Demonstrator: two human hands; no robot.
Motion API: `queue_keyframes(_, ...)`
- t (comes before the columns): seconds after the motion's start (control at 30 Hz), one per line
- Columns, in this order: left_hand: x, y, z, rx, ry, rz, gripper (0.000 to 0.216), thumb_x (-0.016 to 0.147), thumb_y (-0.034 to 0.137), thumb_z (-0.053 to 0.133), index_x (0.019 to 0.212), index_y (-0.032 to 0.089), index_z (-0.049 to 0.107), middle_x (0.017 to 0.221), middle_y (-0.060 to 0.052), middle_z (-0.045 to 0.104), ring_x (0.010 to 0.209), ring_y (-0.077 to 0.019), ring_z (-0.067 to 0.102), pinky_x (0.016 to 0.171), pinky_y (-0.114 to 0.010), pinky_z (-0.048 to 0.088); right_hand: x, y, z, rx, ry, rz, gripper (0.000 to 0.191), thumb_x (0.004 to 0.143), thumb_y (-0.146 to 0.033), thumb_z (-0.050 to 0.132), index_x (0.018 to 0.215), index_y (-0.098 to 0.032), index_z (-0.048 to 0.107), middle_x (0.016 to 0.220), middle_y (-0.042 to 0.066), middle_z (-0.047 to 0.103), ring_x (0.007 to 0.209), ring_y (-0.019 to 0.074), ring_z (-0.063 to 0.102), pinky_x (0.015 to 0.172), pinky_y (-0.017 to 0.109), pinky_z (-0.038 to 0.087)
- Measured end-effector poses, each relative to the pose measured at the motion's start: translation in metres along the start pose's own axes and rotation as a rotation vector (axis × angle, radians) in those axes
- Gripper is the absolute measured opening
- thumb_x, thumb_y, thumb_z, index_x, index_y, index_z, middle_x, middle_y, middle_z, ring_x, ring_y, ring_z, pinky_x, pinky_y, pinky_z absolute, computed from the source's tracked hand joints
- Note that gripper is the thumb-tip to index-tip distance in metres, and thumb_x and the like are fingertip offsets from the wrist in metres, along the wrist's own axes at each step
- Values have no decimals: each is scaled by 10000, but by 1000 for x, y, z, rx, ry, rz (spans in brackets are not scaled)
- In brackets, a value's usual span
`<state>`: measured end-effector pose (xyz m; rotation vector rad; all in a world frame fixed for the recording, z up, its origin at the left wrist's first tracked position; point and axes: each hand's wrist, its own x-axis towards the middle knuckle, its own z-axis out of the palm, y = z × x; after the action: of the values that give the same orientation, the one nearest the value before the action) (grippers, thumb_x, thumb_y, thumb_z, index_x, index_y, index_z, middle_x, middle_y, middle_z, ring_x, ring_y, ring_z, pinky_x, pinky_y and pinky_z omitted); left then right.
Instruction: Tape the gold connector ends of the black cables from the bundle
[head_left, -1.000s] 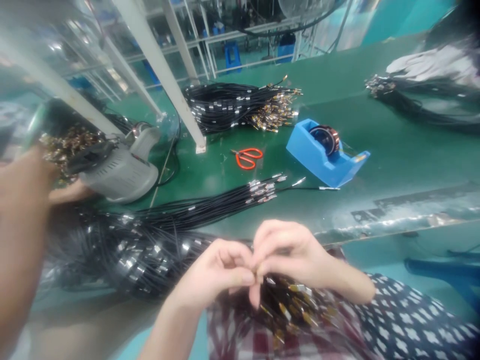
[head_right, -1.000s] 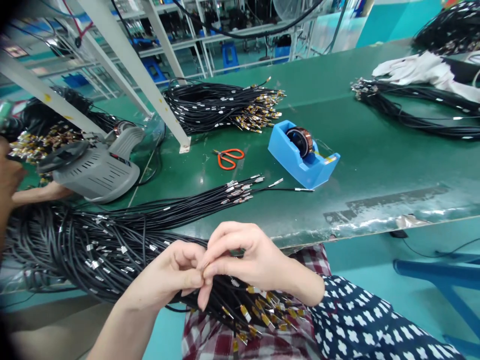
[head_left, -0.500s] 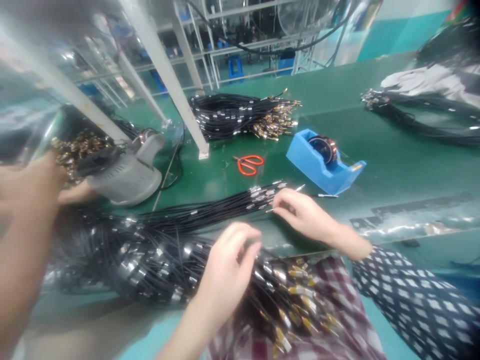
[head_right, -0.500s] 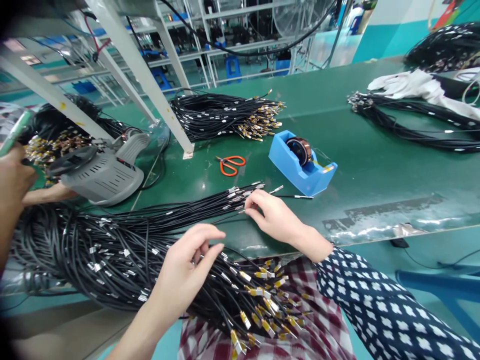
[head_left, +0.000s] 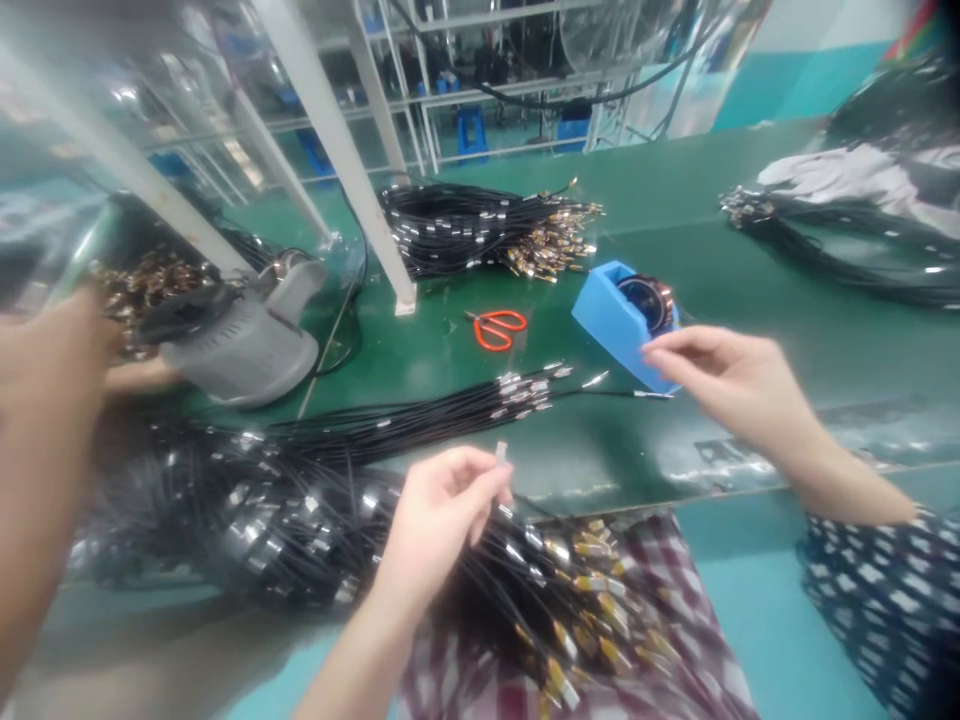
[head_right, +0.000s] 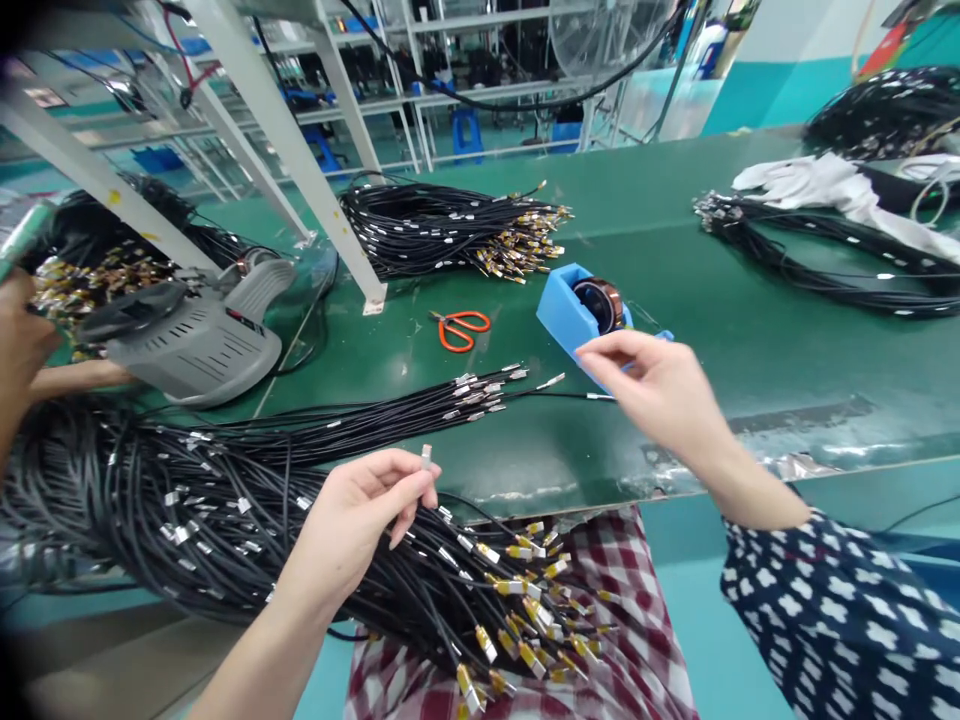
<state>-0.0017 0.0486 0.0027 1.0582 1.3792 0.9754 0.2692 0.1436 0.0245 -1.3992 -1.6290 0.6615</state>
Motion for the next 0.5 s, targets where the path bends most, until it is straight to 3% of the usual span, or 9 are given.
queue_keyframes(0.07, 1, -5, -2, -59, -14, -12, 217, 822, 336, 690, 734, 141, 656, 633, -4, 641, 424, -56, 420, 411, -189, 311, 15, 13, -26, -221, 143, 11, 152, 790, -322, 682, 841, -188, 732, 827, 77, 739, 715, 201, 640, 648, 314, 487)
queue_keyframes(0.2, 2, -11, -4, -75, -24, -38, 241, 803, 376, 717, 767, 145, 660, 663, -3, 640, 452, -57, 442, 432, -183, 326, 38, 28, -62, -518, 147, 43, 159, 793, -297, 652, 799, -166, 742, 811, 90, 730, 722, 205, 626, 668, 320, 459)
queue_keyframes(0.37, 3, -13, -1, -57, -28, -75, 289, 774, 420, 729, 742, 143, 654, 651, -11, 635, 459, -65, 439, 432, -184, 323, 51, 33, -66, -641, -53, 59, 247, 805, -373, 608, 750, -195, 770, 828, 76, 701, 758, 230, 614, 690, 338, 441)
queue_keyframes(0.5, 1, -13, 0, -36, -23, -77, 294, 769, 427, 728, 747, 142, 657, 648, -11, 632, 461, -67, 432, 432, -185, 314, 59, 33, -61, -524, -122, 154, 196, 736, -376, 676, 712, -205, 770, 834, 77, 690, 821, 256, 606, 742, 349, 428)
